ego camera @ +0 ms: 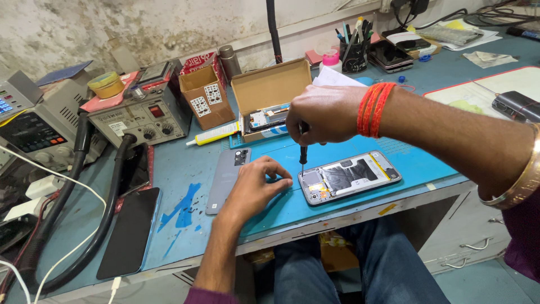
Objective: The person uses a cordless electric screwdriver to remove screws from the exposed internals of a smartphone lying on a blue repair mat, steadying the phone with the other hand. They then set the screwdriver down and use both hands to lift and separate the phone's back cover from the frame.
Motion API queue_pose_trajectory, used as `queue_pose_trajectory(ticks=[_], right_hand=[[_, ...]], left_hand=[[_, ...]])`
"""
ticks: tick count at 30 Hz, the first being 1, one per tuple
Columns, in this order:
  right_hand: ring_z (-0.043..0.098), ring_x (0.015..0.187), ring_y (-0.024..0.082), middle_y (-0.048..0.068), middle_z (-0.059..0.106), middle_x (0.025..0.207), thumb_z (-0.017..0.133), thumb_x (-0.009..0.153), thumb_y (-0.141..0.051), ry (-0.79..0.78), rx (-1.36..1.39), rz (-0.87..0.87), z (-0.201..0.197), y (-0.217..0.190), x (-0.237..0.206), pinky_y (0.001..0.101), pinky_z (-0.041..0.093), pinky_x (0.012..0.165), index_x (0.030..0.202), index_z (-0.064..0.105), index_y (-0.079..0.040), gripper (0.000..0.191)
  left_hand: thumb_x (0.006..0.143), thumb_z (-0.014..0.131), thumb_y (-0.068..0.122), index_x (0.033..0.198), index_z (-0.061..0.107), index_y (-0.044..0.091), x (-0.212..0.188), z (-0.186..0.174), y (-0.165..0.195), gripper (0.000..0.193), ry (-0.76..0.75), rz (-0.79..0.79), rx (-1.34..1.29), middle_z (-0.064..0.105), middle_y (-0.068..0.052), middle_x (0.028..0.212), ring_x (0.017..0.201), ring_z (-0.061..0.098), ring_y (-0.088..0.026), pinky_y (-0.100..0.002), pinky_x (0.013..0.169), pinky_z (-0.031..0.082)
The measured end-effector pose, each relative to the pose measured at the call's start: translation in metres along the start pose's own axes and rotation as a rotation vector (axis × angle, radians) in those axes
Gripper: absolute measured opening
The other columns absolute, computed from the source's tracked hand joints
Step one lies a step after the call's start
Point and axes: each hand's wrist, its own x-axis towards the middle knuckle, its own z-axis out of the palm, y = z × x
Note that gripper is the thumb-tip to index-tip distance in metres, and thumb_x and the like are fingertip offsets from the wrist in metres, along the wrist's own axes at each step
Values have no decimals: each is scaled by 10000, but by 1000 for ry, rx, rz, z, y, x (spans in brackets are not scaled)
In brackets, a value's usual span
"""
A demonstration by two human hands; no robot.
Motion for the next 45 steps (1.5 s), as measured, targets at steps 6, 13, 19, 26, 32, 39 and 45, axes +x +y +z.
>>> queue_pose_trajectory(ticks=[6,13,19,26,32,39,45], right_hand=[[767,672,181,63,783,751,707,865,-193,-53,39,11,5,1,2,356,599,666,910,781,-119,114],[753,642,203,84,764,698,700,882,-212,-39,25,14,9,0,7,369,595,658,890,783,-103,138],[751,545,180,94,740,612,646,949,-259,-99,20,100,14,-3,14,355,610,591,779,765,-37,304],[709,612,261,111,719,639,687,855,-196,-46,-103,-41,18,-2,24,411,577,619,729,776,-77,195],[718,715,278,89,733,702,727,765,-158,-34,-89,-89,21,-8,31,433,576,677,781,827,-187,105],[782,736,246,97,754,714,647,985,-336,-154,-142,252,15,-18,24,393,597,689,849,771,-84,312],[759,660,198,41,774,664,680,788,-149,-53,-31,-122,15,-13,20,392,597,620,760,785,-134,110]], left_hand=[[795,804,221,941,832,117,-11,-8,4,182,-47,-9,54,749,-93,1003,913,699,-238,-382,835,555],[793,787,229,935,816,100,-12,-11,13,194,-108,-79,24,741,-93,1010,923,723,-227,-366,845,571],[818,789,214,1126,666,66,0,0,16,363,-11,-19,-139,767,-55,1088,1013,754,-193,-402,761,569],[948,676,32,1394,406,61,23,23,8,522,-79,180,-760,760,-151,1131,1111,737,-215,-373,979,591],[839,790,-41,1303,457,17,26,28,3,575,72,122,-749,755,-159,993,963,760,-206,-355,845,646],[789,875,-8,1398,397,42,24,33,14,775,141,188,-589,707,-156,1055,984,698,-197,-353,872,597],[888,746,21,1490,339,86,22,21,7,729,-53,166,-920,741,-157,1155,1113,743,-212,-349,959,602]])
